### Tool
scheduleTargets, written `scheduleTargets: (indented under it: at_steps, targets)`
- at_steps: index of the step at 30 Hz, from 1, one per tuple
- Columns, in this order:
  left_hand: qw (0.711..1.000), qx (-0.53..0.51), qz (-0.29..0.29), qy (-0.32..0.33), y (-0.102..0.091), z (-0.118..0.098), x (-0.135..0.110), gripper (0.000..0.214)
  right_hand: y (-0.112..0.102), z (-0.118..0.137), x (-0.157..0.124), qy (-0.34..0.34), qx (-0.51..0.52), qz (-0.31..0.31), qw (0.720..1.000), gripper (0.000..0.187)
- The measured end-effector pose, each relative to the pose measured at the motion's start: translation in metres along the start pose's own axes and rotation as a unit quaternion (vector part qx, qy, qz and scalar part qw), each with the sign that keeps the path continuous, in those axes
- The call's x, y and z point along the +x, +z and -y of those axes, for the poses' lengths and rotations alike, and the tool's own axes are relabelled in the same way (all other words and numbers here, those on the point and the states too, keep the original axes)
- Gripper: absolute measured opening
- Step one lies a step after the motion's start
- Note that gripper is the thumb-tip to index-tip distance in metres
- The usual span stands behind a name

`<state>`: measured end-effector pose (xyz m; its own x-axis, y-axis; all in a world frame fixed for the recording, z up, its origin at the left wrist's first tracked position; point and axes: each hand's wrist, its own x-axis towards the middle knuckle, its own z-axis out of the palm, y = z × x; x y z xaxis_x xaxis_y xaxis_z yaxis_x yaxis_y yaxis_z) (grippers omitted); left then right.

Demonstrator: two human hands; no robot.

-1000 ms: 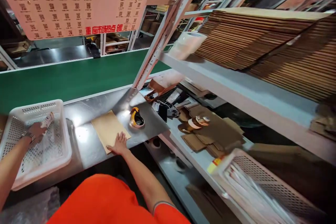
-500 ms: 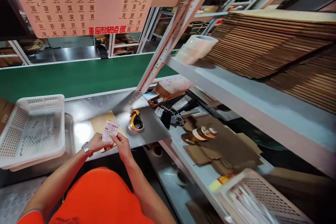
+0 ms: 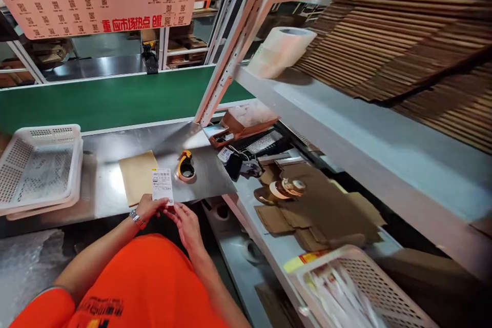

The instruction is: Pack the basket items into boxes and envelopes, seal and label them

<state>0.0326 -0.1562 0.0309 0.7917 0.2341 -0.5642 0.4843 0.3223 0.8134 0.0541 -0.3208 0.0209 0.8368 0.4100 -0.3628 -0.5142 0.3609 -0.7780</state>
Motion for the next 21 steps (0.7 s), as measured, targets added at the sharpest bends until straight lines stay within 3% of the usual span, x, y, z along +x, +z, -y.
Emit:
scheduleTargets:
  at_steps: [9, 17, 19, 21]
  targets:
    - [1.000, -0.007, -0.021, 0.009, 0.044, 0.021, -0.007, 0.035, -0.048, 0.017, -0.004, 0.016, -0.025, 0.018, 0.999, 0.056]
    - [0.998, 0.056, -0.027, -0.010, 0.067, 0.031, -0.011, 0.037, -0.077, 0.012, -0.004, -0.005, -0.078, -0.022, 0.997, 0.049]
    - [0.992, 0.107, -0.069, 0.014, 0.072, 0.033, -0.013, 0.042, -0.083, 0.011, -0.003, -0.022, -0.094, -0.051, 0.994, 0.047]
    - [0.972, 0.163, -0.143, 0.092, 0.075, 0.033, -0.019, 0.055, -0.087, 0.010, -0.003, -0.030, -0.105, -0.073, 0.991, 0.045]
